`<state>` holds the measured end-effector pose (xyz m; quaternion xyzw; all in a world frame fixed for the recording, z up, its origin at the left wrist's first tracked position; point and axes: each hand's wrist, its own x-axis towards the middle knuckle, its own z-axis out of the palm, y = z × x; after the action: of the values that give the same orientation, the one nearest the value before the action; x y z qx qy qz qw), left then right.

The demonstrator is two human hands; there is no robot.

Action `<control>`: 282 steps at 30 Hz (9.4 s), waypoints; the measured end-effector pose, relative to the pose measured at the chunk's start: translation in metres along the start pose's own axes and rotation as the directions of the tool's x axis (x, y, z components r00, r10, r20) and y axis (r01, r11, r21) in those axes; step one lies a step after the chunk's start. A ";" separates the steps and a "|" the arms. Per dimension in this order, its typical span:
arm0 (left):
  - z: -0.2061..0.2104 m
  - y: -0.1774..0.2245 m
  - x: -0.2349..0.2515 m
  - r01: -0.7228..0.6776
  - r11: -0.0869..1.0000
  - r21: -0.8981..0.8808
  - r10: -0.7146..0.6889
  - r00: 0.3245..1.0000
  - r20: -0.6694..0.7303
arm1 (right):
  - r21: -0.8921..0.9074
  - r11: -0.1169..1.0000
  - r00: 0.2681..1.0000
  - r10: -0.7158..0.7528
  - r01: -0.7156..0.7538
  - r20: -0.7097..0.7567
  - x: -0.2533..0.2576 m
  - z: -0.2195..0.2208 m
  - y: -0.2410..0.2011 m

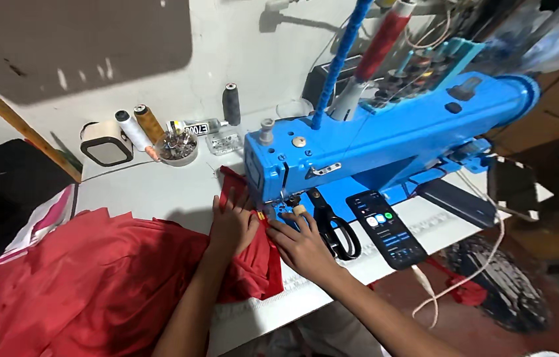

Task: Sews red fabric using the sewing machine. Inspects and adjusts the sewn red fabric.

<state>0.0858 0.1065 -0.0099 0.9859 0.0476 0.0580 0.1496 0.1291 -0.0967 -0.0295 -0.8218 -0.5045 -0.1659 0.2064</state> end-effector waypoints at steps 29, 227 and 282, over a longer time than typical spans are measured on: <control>-0.053 0.027 -0.215 0.512 0.854 -0.087 -0.495 0.753 -0.433 | 0.286 0.928 0.970 -0.240 0.238 -0.029 -0.016 -0.024 -0.023; -0.040 0.018 0.006 0.263 0.963 0.063 -0.264 0.867 0.422 | 0.082 0.994 0.994 0.072 -0.078 0.078 0.013 -0.005 0.008; -0.024 0.033 -0.125 -0.215 0.975 0.051 0.221 0.949 -0.225 | 0.689 0.150 0.660 0.484 -0.709 0.574 -0.007 -0.061 -0.040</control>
<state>-0.0388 0.0681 0.0107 0.9736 -0.0439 0.1872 0.1229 0.0859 -0.1173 0.0266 -0.7286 -0.1602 0.3077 0.5905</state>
